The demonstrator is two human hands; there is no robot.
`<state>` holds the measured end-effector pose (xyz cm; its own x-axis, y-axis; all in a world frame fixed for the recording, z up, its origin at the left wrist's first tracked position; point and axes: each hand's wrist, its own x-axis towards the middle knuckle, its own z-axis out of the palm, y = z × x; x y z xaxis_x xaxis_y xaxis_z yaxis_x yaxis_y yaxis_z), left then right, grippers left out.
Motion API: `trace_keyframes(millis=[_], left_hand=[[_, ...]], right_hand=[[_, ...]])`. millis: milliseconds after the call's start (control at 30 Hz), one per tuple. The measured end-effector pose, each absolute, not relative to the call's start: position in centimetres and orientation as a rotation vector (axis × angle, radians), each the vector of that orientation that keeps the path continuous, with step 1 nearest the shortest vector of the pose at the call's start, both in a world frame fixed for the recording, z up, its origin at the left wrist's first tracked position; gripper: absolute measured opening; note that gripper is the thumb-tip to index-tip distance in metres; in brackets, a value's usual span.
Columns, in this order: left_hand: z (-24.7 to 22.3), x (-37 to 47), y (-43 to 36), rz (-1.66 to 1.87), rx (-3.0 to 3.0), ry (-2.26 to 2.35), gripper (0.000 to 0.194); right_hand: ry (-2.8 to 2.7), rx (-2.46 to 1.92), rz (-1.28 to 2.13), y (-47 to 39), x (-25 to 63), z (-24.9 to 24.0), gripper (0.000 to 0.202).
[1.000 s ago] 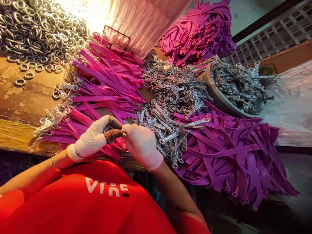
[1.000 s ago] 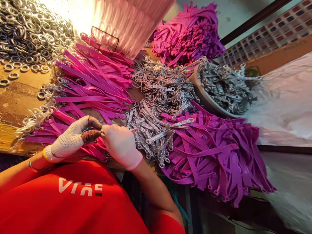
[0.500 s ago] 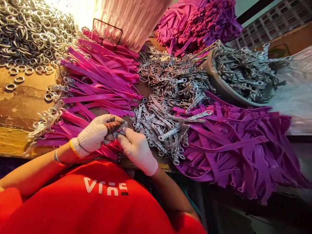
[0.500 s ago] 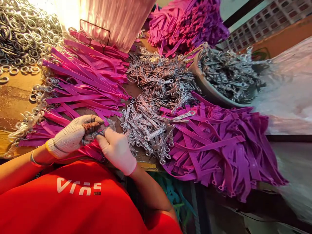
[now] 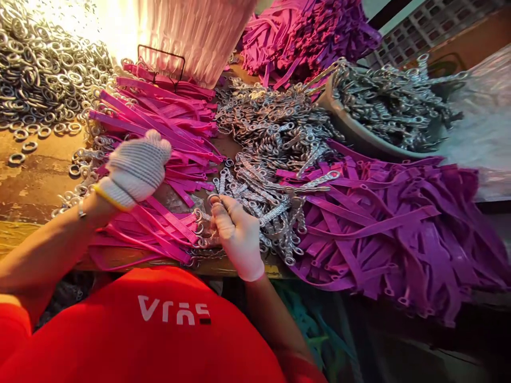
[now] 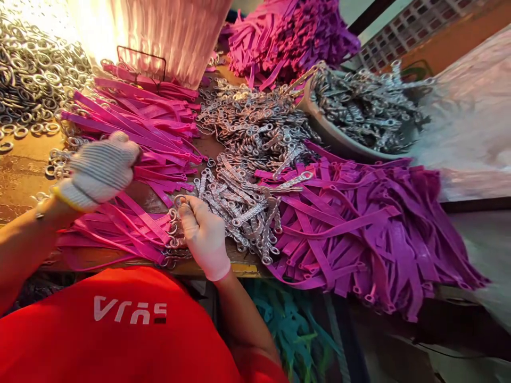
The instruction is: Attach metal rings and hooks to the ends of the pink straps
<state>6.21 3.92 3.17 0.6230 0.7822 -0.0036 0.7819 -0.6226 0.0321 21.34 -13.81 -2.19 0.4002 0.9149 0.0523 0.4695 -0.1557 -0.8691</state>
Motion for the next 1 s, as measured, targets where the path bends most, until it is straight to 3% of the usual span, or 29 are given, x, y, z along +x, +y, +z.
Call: trace_keyframes(millis=[167, 300, 433, 633, 800, 1000], left_hand=[[7.0, 2.4, 2.6, 0.395, 2.846, 1.195, 0.032], [4.1, 0.0, 0.6, 0.362, 2.579, 0.860, 0.025], [0.3, -1.0, -2.1, 0.396, 2.453, 0.804, 0.035], [-0.2, 0.7, -4.5, 0.477, 1.837, 0.679, 0.025], [0.2, 1.3, -4.5, 0.351, 1.158, 0.805, 0.031], [0.2, 1.2, -4.6, 0.339, 1.099, 0.823, 0.033]], right_hand=[[-1.200, -1.542, 0.639, -13.3, 21.3, -1.1, 0.018], [-1.211, -1.389, 0.692, -13.0, 20.3, -0.3, 0.018], [-1.189, -1.328, 0.771, -13.0, 19.3, -0.6, 0.017], [-1.414, -1.319, 0.748, -13.6, 18.0, -0.7, 0.017], [-1.469, -1.535, 0.588, -14.4, 18.3, -0.5, 0.020], [-1.787, -1.814, 0.449, -14.3, 18.0, -0.9, 0.031]])
